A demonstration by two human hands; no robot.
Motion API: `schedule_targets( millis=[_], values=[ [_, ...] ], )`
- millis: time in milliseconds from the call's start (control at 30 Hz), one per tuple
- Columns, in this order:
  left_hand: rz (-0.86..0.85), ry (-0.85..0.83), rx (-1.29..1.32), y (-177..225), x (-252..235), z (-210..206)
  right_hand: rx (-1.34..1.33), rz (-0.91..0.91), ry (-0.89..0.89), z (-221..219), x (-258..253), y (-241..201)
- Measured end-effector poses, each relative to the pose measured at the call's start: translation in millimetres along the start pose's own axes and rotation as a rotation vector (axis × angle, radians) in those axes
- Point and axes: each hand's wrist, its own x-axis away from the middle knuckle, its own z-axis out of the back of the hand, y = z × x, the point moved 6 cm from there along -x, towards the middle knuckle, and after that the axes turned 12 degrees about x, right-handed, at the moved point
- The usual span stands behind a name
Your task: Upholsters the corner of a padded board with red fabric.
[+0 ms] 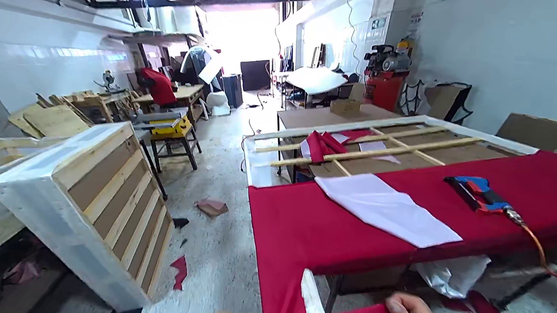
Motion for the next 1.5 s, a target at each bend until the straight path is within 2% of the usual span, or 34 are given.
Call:
schedule_targets(
  millis=[67,100,167,233,300,400,500,633,800,967,1133,1333,1400,1433,1500],
  values=[
    [0.086,0.085,-0.067,-13.3,-5.5,7.1,0.121,-0.071,-0.03,-26.0,-0.7,17.2],
    [0.177,0.101,-0.108,-19.4,-7.4,7.7,0.142,-0.135,-0.103,-40.4,2.4,27.6],
    [0.357,0.104,-0.185,-33.7,-14.7,5.2,0.142,-0.256,-0.243,-67.8,5.1,49.8],
    [0.453,0.111,-0.224,-50.4,-25.3,5.9,0.086,-0.309,-0.333,-101.0,-0.6,73.2],
    [0.508,0.143,-0.201,-73.2,-31.7,12.4,-0.044,-0.398,-0.429,-145.1,0.6,97.3],
    [0.52,0.212,-0.089,-106.8,-39.8,21.8,-0.282,-0.551,-0.453,-213.0,12.1,118.5],
    [0.534,0.251,-0.049,-121.3,-48.1,25.0,-0.455,-0.651,-0.493,-260.2,20.6,119.5],
    [0.615,0.255,-0.133,-130.9,-63.8,20.0,-0.77,-0.787,-0.526,-301.2,34.9,109.2],
    [0.646,0.292,-0.245,-143.6,-72.4,15.2,-1.062,-0.844,-0.573,-315.8,35.5,78.0],
    [0.646,0.351,-0.218,-143.6,-72.5,13.0,-1.267,-0.922,-0.635,-328.2,48.3,76.1],
    [0.666,0.348,-0.293,-140.5,-60.1,22.2,-1.198,-1.011,-0.724,-309.8,43.9,77.9],
    [0.74,0.36,-0.246,-163.9,-76.6,-4.3,-1.196,-1.03,-0.727,-301.1,38.3,72.6],
    [0.752,0.462,-0.375,-152.2,-82.3,-11.7,-1.165,-1.015,-0.747,-300.3,40.1,72.7],
    [0.705,0.494,-0.482,-137.7,-87.8,-14.5,-1.145,-1.001,-0.76,-300.7,40.0,73.5],
    [0.514,0.41,-0.716,-99.2,-108.2,-30.7,-1.119,-0.978,-0.773,-302.3,39.7,75.3]
  ],
)
